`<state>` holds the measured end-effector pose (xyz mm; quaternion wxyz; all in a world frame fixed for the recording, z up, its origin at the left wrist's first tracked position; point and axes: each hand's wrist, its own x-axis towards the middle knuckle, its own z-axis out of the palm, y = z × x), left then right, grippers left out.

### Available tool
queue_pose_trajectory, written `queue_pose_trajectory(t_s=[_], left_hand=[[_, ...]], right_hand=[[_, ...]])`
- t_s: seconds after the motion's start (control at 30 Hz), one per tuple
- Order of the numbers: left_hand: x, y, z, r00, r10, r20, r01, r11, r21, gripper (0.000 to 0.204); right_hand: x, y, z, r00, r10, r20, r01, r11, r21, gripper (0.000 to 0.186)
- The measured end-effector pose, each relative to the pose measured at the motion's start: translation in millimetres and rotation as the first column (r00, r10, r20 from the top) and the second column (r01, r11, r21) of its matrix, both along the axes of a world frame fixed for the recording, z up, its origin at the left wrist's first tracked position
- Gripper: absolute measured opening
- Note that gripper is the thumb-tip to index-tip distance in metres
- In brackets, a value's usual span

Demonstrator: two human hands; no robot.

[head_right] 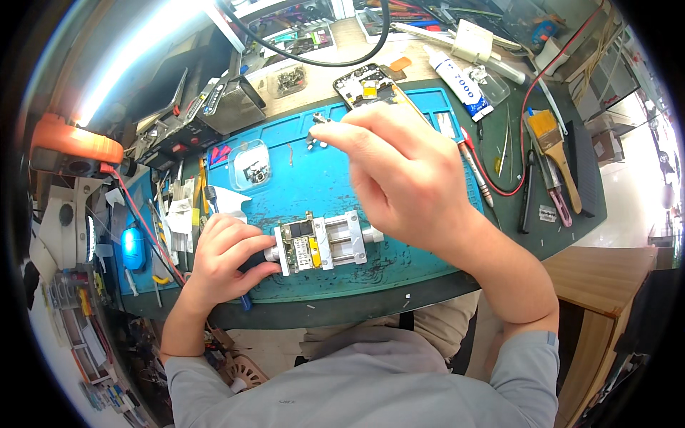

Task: The person disassembles a small electronic device, removes a circuit board, applies a liquid from a bottle, and uses a red probe to test the board. They handle various small components and tools on a cluttered workbench.

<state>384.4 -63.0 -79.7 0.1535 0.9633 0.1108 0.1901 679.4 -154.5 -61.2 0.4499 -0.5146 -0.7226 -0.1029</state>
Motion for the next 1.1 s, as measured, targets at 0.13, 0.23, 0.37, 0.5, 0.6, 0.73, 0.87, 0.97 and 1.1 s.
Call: queue_pose_trajectory(t_s=[0.13,0.23,0.37,0.5,0.6,0.73,0.87,0.97,1.1], left_hand=[[0.6,-3.2,3.0,1.000,0.016,-0.017,-0.016,1.000,0.021,0.038],[1.1,-6.4,1.6,0.997,0.073,-0.010,-0.073,0.997,-0.009,0.036],[0.6,-6.5,0.1,0.999,0.050,-0.006,-0.050,0.999,0.002,0.033],[0.1,-6.3,-1.2,0.999,0.052,0.001,-0.052,0.999,-0.011,0.032],[-0.4,-5.9,-1.5,0.999,0.050,0.006,-0.050,0.999,-0.020,0.031],[-0.8,-5.6,-3.1,0.999,0.050,0.012,-0.049,0.998,-0.035,0.031],[-0.8,-6.3,-2.0,0.999,0.053,0.003,-0.053,0.998,-0.033,0.031],[-0.8,-6.6,-2.0,0.999,0.053,0.010,-0.052,0.998,-0.041,0.031],[-0.8,-6.3,-3.3,0.999,0.043,0.025,-0.042,0.998,-0.047,0.033]], right_hand=[[1.0,-9.9,12.9,0.984,0.176,0.022,-0.148,0.883,-0.444,0.068],[-2.9,-18.1,10.3,0.941,0.291,0.175,-0.162,0.838,-0.522,0.084],[-12.3,-21.0,2.3,0.910,0.355,0.213,-0.189,0.814,-0.550,0.097],[-24.7,-22.3,-4.4,0.926,0.330,0.185,-0.175,0.807,-0.564,0.093],[-29.4,-24.2,-7.6,0.934,0.320,0.157,-0.170,0.787,-0.593,0.091],[-33.0,-23.4,-6.1,0.944,0.314,0.100,-0.203,0.792,-0.576,0.083],[-38.6,-21.6,-9.4,0.945,0.321,0.065,-0.245,0.822,-0.514,0.074],[-43.7,-20.6,-10.7,0.949,0.313,0.043,-0.253,0.834,-0.490,0.069],[-47.4,-19.1,-11.0,0.951,0.306,0.046,-0.247,0.840,-0.483,0.064]])
